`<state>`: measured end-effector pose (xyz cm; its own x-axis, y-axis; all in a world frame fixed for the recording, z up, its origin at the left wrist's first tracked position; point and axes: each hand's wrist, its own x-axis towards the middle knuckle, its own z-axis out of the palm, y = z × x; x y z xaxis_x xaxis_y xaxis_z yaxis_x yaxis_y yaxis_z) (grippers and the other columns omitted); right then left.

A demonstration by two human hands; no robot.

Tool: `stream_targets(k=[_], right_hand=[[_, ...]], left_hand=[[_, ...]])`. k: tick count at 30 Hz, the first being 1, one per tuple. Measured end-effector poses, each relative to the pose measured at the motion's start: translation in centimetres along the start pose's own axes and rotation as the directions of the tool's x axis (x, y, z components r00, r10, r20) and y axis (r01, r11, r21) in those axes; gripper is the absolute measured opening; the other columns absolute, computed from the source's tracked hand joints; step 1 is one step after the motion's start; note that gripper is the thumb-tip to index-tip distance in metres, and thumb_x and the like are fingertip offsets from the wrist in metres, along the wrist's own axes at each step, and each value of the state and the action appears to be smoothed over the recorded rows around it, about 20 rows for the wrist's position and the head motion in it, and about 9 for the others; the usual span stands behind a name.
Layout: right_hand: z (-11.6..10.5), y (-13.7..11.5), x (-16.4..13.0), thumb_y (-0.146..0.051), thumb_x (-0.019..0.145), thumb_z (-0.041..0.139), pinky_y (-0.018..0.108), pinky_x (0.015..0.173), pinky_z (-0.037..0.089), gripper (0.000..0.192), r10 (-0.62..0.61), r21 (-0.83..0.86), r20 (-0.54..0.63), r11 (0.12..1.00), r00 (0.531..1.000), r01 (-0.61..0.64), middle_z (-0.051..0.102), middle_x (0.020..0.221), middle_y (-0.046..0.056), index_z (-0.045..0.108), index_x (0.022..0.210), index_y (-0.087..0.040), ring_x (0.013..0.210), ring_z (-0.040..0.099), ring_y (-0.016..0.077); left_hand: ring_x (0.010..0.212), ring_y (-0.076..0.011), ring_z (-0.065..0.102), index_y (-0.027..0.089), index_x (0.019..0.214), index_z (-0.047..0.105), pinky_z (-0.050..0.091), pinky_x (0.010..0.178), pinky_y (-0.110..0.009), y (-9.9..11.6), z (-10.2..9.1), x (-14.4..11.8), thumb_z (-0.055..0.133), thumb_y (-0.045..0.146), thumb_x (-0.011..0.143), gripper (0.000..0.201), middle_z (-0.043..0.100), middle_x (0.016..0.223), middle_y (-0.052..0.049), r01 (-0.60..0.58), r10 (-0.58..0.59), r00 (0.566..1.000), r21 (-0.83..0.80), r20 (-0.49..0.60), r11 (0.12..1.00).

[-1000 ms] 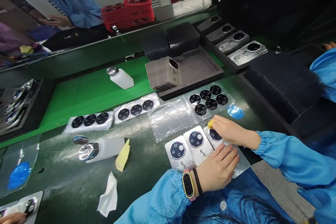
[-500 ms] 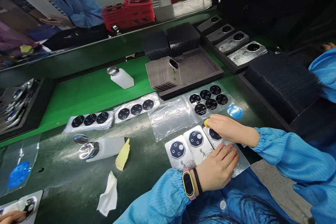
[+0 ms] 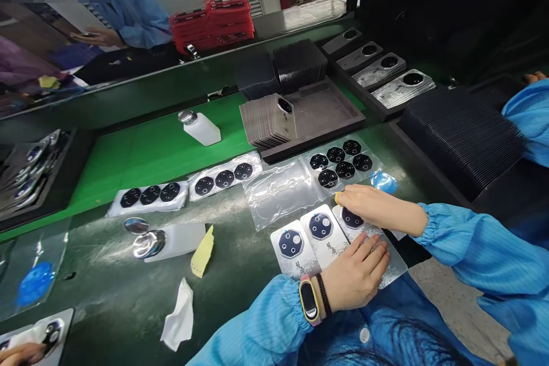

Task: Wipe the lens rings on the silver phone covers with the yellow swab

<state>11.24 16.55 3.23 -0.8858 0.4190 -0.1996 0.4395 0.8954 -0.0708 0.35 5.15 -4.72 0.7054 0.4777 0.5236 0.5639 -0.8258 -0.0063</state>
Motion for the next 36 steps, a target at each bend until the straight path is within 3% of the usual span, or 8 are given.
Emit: stream_targets(k=[5,9,17,22,26,30,36], right_hand=[[-0.2,-0.2,0.2,0.011,0.078,0.04,0.028,0.062,0.038,0.03,-0.007,0.034,0.026,0.999,1.0,0.006,0.056,0.076,0.003,0.05,0.082,-0.017,0.068,0.051,0.0176],[-0.3,-0.2,0.2,0.012,0.076,0.04,0.028,0.061,0.037,0.031,0.025,0.041,0.023,0.999,0.999,-0.026,0.055,0.075,0.003,0.05,0.082,-0.017,0.068,0.05,0.0174],[-0.4,-0.2,0.4,0.012,0.076,0.039,0.027,0.059,0.035,0.032,0.03,0.052,0.041,0.998,0.999,-0.032,0.055,0.073,0.002,0.05,0.081,-0.017,0.066,0.049,0.0163],[-0.4,0.2,0.1,0.013,0.071,0.04,0.026,0.056,0.033,0.033,0.077,0.09,0.039,0.993,0.996,-0.08,0.052,0.072,0.001,0.05,0.081,-0.017,0.064,0.046,0.0157],[0.3,0.6,-0.1,0.011,0.075,0.041,0.026,0.057,0.035,0.03,0.107,0.181,-0.018,0.978,0.994,-0.102,0.051,0.072,0.001,0.049,0.08,-0.017,0.063,0.045,0.0154],[1.3,1.0,-0.1,0.008,0.08,0.043,0.026,0.058,0.037,0.026,0.107,0.273,-0.092,0.959,0.99,-0.078,0.052,0.075,0.002,0.048,0.079,-0.018,0.063,0.045,0.0149],[2.2,1.1,0.0,0.011,0.075,0.041,0.027,0.06,0.039,0.03,0.032,0.197,-0.158,0.98,0.987,0.0,0.053,0.074,0.002,0.048,0.079,-0.018,0.066,0.046,0.017]], left_hand=[[0.111,-0.0233,0.061,0.013,0.109,0.069,0.045,0.102,-0.038,-0.1,-0.2,0.1,0.034,0.023,0.087,0.042,0.073,0.113,-0.007,-0.003,0.003,1.0,0.0,-0.013,1.0],[0.114,-0.0253,0.059,0.011,0.113,0.068,0.046,0.102,-0.04,0.0,0.0,-0.1,0.033,0.024,0.087,0.046,0.071,0.117,-0.009,-0.034,0.034,0.997,0.005,0.069,0.999],[0.11,-0.0224,0.064,0.01,0.11,0.069,0.05,0.099,-0.038,-0.2,-0.5,0.3,0.027,0.02,0.089,0.047,0.073,0.114,-0.008,-0.017,0.017,1.0,-0.001,0.014,1.0],[0.109,-0.021,0.065,0.011,0.108,0.068,0.049,0.098,-0.035,-0.6,-1.3,0.7,0.035,0.02,0.091,0.038,0.074,0.112,-0.005,-0.011,0.011,1.0,-0.016,-0.021,1.0],[0.107,-0.0204,0.066,0.011,0.107,0.068,0.049,0.098,-0.034,-0.6,-1.4,0.8,0.033,0.018,0.091,0.039,0.074,0.111,-0.005,0.002,-0.003,0.999,-0.03,-0.04,1.0],[0.11,-0.0206,0.065,0.011,0.109,0.068,0.049,0.099,-0.034,-0.6,-1.3,0.6,0.035,0.02,0.091,0.038,0.073,0.113,-0.006,-0.019,0.019,1.0,-0.021,0.008,1.0],[0.116,-0.0216,0.063,0.01,0.115,0.067,0.048,0.101,-0.035,-0.6,-1.4,0.5,0.035,0.021,0.093,0.04,0.071,0.12,-0.008,-0.055,0.055,0.989,-0.004,0.14,0.998]])
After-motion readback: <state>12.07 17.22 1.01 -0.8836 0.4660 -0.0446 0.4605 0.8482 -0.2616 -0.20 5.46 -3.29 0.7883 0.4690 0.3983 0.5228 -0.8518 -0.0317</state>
